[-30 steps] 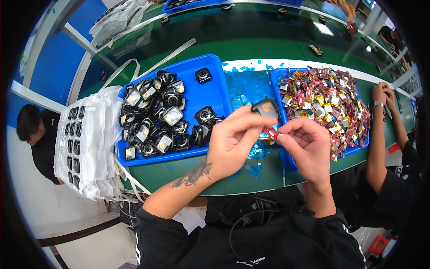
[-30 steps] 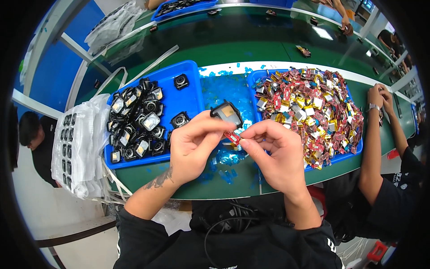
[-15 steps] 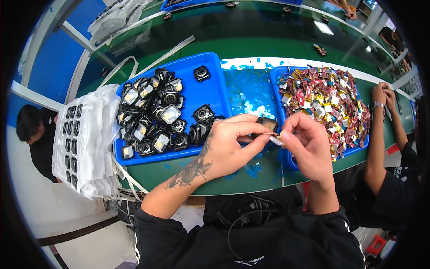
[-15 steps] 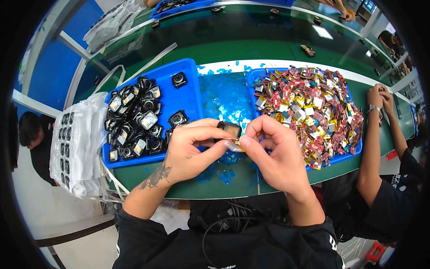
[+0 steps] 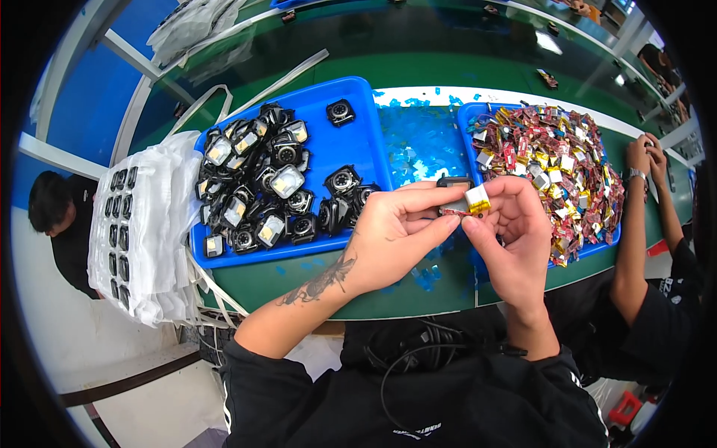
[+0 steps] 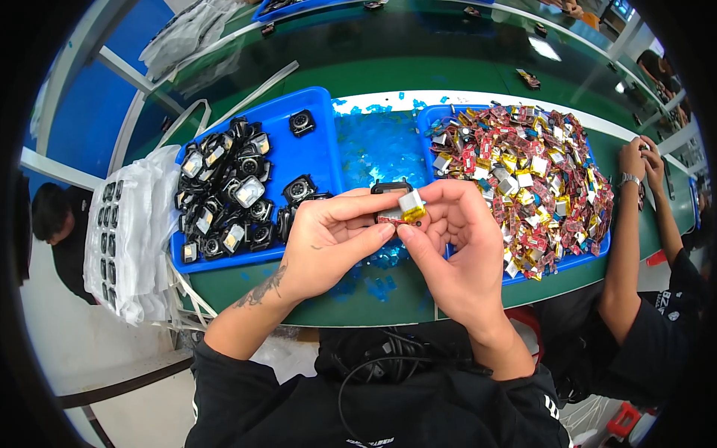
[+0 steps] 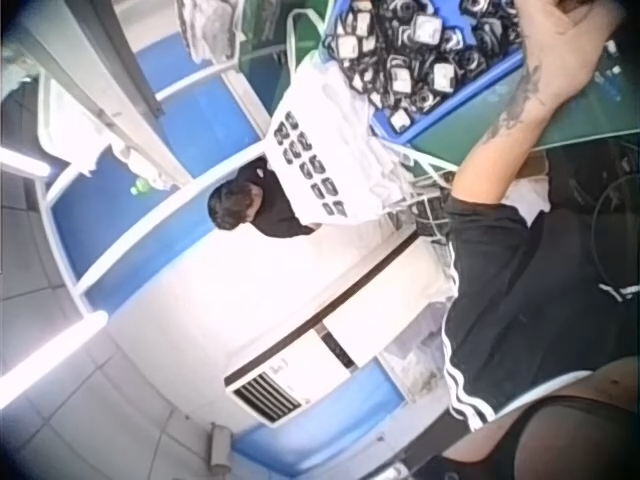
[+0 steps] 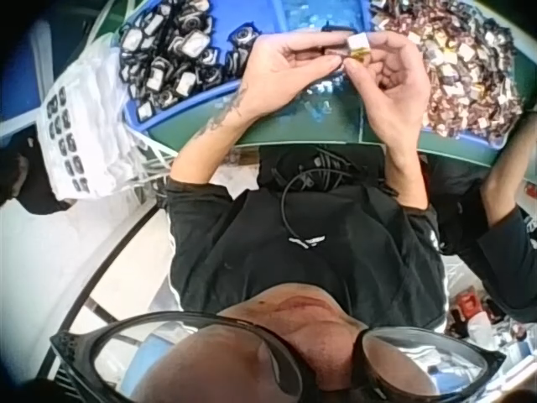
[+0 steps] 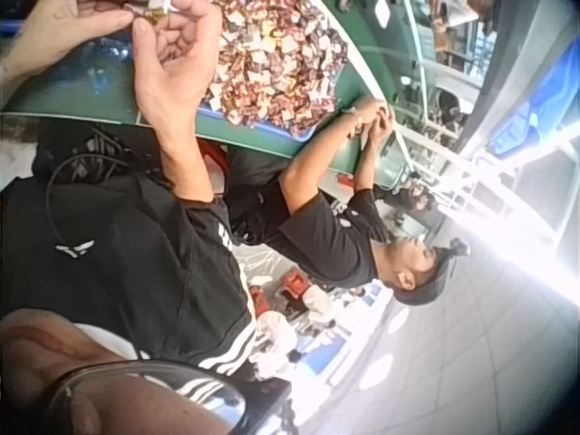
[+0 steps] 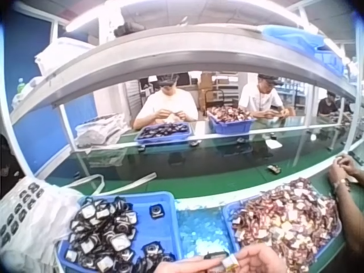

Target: Assembling small electronic components onto a plastic housing at a workbench.

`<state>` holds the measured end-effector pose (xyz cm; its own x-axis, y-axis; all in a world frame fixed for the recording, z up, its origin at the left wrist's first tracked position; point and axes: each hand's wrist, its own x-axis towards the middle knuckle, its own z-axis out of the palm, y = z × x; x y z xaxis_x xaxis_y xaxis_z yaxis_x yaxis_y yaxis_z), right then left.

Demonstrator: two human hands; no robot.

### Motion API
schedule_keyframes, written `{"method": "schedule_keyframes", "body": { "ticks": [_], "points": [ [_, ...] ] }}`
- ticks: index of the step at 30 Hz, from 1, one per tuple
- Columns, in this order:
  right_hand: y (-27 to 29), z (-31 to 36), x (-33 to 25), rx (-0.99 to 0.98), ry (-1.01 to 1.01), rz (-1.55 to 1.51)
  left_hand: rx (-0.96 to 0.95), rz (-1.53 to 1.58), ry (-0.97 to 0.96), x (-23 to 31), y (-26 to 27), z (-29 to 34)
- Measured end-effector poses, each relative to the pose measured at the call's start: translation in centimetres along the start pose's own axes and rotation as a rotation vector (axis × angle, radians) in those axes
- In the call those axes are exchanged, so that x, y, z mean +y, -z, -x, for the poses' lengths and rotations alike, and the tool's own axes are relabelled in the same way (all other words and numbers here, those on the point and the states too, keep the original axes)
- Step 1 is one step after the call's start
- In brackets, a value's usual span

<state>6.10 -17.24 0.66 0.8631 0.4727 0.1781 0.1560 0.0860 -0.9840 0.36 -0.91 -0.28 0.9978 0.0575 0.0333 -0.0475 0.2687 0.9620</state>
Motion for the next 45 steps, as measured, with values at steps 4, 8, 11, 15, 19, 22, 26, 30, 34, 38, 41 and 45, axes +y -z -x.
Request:
{"method": "schedule_keyframes", "body": {
  "ticks": [4,8,11,15,19,22,26,30,34,38,41,45],
  "points": [
    [-0.3,-0.3,0.4,0.051,-0.028,0.013,0.024,0.024,-0.06,-0.5,0.0,0.0],
    [-0.2,-0.4,0.4,0.045,-0.058,0.075,0.018,0.0,-0.038,0.0,0.0,0.2],
    [-0.5,-0.3,0.9,0.077,-0.007,0.138,0.042,0.07,-0.027,0.4,-0.5,0.4],
    [-0.8,-0.1,1.4,0.071,0.031,0.125,0.07,0.063,0.002,0.6,-0.9,0.4],
    [-1.4,-0.2,0.6,0.094,0.006,0.091,0.093,0.027,0.038,0.9,-0.9,0.7],
    [-1.6,-0.2,0.6,0.059,-0.003,0.089,0.117,0.041,-0.014,0.3,-0.8,0.9],
    [-1.2,-1.5,0.1,-0.036,0.032,0.289,0.198,0.02,-0.044,0.0,-0.3,0.7],
    [1.7,-9.6,-1.5,-0.196,0.055,0.509,0.272,-0.992,-0.373,2.3,4.0,-2.3],
    [3.6,-21.9,-0.4,-0.319,-0.029,0.895,0.391,-1.598,-0.452,1.7,8.2,-4.5],
    [3.6,-27.8,4.2,-0.323,-0.34,0.819,0.383,-1.826,-0.394,-1.7,11.1,-4.2],
    [6.2,-28.4,7.0,-0.268,-0.424,0.791,0.357,-1.683,-0.329,-0.7,10.3,-5.0],
    [5.8,-27.6,5.3,-0.251,-0.391,0.986,0.441,-1.842,-0.115,-0.2,9.9,-5.1]
  ]
}}
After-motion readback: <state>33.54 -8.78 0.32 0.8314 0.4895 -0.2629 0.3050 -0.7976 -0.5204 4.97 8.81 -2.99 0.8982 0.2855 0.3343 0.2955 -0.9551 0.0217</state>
